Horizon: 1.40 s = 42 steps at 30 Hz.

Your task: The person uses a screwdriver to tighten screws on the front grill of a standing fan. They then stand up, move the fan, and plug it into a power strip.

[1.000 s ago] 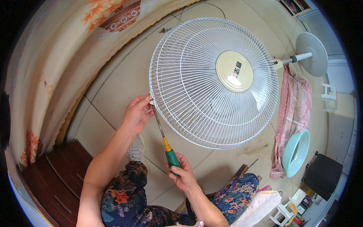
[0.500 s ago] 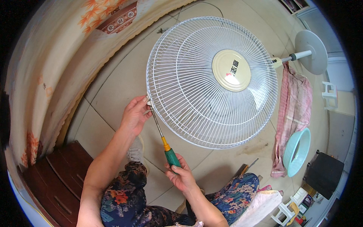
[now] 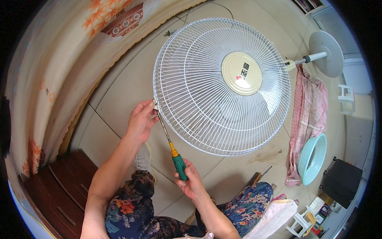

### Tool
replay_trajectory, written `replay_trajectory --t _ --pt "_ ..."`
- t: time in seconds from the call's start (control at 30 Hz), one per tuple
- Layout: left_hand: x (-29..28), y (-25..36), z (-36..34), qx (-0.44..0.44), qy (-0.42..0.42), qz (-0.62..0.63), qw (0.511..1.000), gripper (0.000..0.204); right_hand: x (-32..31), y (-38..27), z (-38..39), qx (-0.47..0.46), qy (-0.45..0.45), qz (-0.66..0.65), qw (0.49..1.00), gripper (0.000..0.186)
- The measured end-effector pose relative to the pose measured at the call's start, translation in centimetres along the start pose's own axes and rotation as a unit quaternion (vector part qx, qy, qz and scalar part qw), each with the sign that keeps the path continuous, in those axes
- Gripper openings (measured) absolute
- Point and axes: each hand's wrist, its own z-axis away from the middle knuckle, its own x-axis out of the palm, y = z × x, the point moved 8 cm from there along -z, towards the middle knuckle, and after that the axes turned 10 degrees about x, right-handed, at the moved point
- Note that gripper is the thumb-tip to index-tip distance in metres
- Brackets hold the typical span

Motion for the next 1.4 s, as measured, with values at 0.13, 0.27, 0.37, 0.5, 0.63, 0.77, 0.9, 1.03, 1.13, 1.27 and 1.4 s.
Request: replay_trajectory --t 0.13,0.27,0.37,0.5,0.63,0.77,0.9,1.03,1.13,1.27,1.4 --pt "0.3 -0.2 0.1 0.006 -0.007 0.005 1.0 0.015 -1.8 -0.1 -0.5 -0.051 0.013 -0.016 0.998 0.029" --pt "0.2 0.0 0.2 0.011 -0.005 -0.001 1.0 0.016 -2.2 0.9 -1.0 0.043 -0.052 -0.085 0.994 0.028" --pt "0.5 -0.1 0.1 0.018 -0.01 0.005 1.0 0.017 -3.3 1.1 -1.9 0.086 -0.107 -0.133 0.981 0.027" --pt "0.1 -0.1 0.0 0.021 0.001 0.008 1.0 0.016 -1.1 -0.1 -0.4 0.003 -0.007 -0.036 0.999 0.023" --pt "0.4 0.0 0.2 0.028 -0.005 0.01 1.0 0.016 -1.3 -0.7 -0.4 -0.055 -0.023 0.012 0.998 0.024" --pt "0.5 0.3 0.3 0.036 0.003 0.01 0.999 0.016 -1.8 0.4 -0.5 0.027 0.004 -0.017 0.999 0.028" --pt "0.3 0.3 0.2 0.035 0.002 -0.004 0.999 0.016 -0.8 -0.1 -0.2 0.066 -0.029 -0.085 0.994 0.03" --pt "0.4 0.0 0.2 0.029 0.011 0.004 1.0 0.016 0.1 -0.8 0.7 -0.047 0.021 0.071 0.996 0.036" --pt "0.3 0.0 0.3 0.03 0.013 0.006 0.999 0.016 -0.7 -2.0 0.5 -0.154 0.048 0.153 0.975 0.036" --pt "0.4 0.4 0.2 0.043 0.011 0.003 0.999 0.016 -0.5 -0.1 -0.3 -0.015 0.027 0.037 0.999 0.037" --pt "0.6 0.4 0.2 0.045 0.004 -0.014 0.999 0.016 -0.6 0.9 -0.6 0.083 -0.044 -0.094 0.991 0.039"
